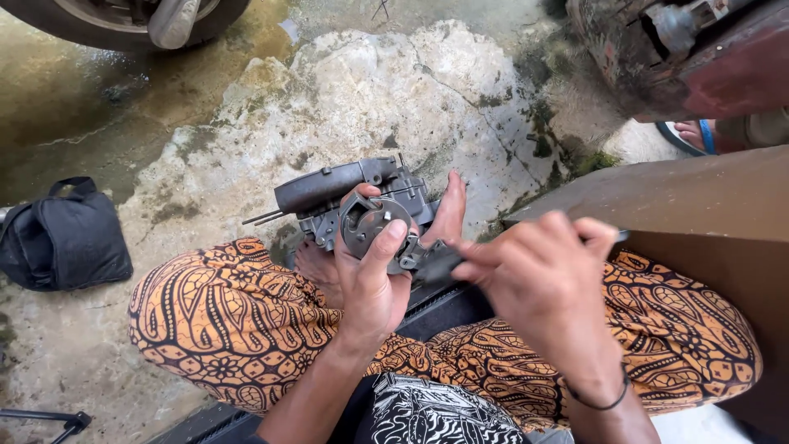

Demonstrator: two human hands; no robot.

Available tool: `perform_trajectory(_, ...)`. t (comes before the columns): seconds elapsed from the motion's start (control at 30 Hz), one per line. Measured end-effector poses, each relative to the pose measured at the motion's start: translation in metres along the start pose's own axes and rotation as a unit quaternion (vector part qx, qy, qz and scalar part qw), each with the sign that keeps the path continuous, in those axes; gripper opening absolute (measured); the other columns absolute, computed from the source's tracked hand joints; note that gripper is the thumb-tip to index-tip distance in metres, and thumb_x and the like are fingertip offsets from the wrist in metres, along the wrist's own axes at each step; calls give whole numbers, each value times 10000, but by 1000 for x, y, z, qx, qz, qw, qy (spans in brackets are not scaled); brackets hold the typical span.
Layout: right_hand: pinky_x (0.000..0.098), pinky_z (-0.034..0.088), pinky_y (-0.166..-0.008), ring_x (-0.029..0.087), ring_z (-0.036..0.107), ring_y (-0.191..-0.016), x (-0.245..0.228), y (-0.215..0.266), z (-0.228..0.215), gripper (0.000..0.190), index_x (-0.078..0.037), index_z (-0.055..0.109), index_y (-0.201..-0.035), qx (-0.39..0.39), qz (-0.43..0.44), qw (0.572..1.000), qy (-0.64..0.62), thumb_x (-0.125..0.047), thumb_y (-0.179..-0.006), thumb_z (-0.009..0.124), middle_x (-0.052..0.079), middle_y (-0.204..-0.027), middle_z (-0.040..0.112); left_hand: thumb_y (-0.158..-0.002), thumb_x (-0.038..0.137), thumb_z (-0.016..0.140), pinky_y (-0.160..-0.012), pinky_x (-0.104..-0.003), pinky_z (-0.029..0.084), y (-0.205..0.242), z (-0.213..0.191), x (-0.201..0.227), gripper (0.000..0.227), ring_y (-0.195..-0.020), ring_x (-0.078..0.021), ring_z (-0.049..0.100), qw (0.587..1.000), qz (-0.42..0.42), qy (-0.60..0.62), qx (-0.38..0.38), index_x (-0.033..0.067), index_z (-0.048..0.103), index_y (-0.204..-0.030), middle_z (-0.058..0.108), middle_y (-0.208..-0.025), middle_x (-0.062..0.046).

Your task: Repairing and cleaning a disassembled motorcycle engine component using a small hand tool

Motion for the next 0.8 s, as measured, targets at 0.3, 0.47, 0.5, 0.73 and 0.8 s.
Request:
perform_trajectory(0.3,412,219,-883,197,523,-805,0,6,-9,156,-255,736,-895,22,19,1000,6,-393,-914,806,-84,-844,665,-906,45,723,-820,-298,551,11,1,3,422,-833,-169,650,1000,13,1,4,85,565,-1295,690,-940,-39)
perform_trajectory(0.47,400,225,-855,179,518,-776,-12,9,-14,121,-262,736,-916,17,-10,1000,-11,-379,-943,755,-117,-821,637,-890,56,721,-838,-303,535,16,5,7,389,-818,-167,646,1000,22,-7,18,89,580,-1252,688,-919,-46)
perform_trajectory(0.5,396,210,-854,167,503,-771,-4,9,-17,126,-274,747,-904,28,11,1000,4,-392,-942,767,-125,-802,633,-903,39,714,-865,-290,527,17,8,8,380,-825,-152,638,1000,28,7,5,95,579,-1254,682,-909,-22)
perform_trajectory(0.73,383,203,-847,174,513,-790,-15,18,-21,118,-244,770,-941,10,-36,999,-32,-360,-925,781,-99,-810,650,-900,77,715,-801,-334,537,38,-2,5,428,-839,-171,644,999,28,-2,21,98,581,-1306,687,-915,-43)
perform_trajectory(0.8,398,219,-877,179,526,-794,-26,19,-20,143,-276,735,-962,9,-70,997,-31,-405,-920,780,-122,-841,659,-880,71,725,-1099,-346,463,41,-5,6,483,-1124,-170,643,998,54,-2,38,75,599,-1346,699,-1174,-42)
Point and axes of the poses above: each hand's wrist, its own y-axis away from the middle knuckle, its own z-axis out of the palm, x = y × z, the point moved 7 cm from there along -y, towards the middle knuckle
